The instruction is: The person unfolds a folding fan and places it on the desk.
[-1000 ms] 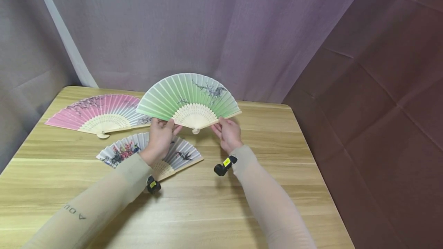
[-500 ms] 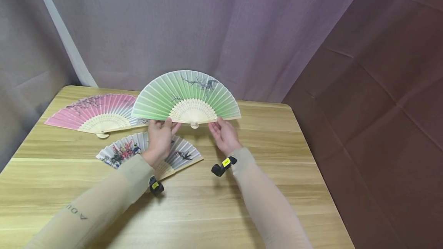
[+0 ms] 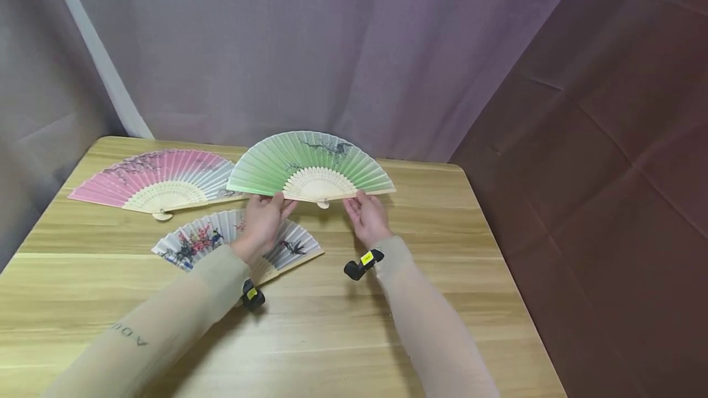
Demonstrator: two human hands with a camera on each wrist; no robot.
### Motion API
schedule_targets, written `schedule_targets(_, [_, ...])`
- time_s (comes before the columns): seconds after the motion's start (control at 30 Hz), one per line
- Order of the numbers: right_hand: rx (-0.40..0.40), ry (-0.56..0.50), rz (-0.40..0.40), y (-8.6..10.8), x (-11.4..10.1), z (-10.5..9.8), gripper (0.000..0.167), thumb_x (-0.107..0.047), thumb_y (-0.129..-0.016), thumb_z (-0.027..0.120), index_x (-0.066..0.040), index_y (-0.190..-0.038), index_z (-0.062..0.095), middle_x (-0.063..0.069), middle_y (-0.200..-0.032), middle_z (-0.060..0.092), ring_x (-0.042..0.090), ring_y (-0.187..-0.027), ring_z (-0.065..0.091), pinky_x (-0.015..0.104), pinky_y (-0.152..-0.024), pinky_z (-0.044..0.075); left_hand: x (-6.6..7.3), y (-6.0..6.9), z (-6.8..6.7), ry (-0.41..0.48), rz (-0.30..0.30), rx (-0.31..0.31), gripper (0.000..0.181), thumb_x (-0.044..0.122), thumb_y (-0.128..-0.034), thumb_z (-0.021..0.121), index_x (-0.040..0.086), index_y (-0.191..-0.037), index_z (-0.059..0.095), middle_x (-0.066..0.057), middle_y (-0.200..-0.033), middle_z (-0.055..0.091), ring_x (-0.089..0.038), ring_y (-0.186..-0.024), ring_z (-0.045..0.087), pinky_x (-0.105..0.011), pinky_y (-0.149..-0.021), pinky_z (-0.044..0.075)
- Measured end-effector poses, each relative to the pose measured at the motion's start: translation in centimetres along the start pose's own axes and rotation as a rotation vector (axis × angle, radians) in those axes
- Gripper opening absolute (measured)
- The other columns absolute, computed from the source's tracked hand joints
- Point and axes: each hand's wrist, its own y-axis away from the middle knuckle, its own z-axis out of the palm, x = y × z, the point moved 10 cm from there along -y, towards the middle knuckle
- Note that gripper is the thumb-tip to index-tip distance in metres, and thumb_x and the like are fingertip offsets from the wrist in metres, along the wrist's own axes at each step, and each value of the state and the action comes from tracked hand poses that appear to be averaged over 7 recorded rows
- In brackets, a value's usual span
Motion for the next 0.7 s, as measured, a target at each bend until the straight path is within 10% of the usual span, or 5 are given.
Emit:
schedule_targets(0.33, [0.075, -0.013, 0.030, -0.4, -0.8, -3.1, 0.011, -0.009, -0.102, 0.046, -0.002, -0.110, 0.047, 0.010, -0.095, 0.049, 0.014, -0.078, 0.057, 0.020, -0.091, 0.051, -3.5, -0.4, 1.0, -0.022, -0.201, 0.052, 0.030, -0.003, -0.0978, 0.048, -0.008, -0.126, 0.038, -0.023, -0.110, 0.049, -0.033, -0.102, 0.057, -0.027, -0.086, 0.056])
schedule_targets(0.7, [0.112, -0.019, 0.037, -0.5, -1.7, -4.9, 0.010, -0.009, -0.102, 0.046, -0.002, -0.109, 0.048, 0.009, -0.092, 0.051, 0.013, -0.075, 0.058, 0.019, -0.088, 0.052, -4.9, -0.6, 2.4, -0.048, -0.254, 0.028, 0.026, 0.000, -0.0984, 0.049, -0.008, -0.122, 0.039, -0.024, -0.111, 0.051, -0.036, -0.110, 0.056, -0.025, -0.084, 0.056])
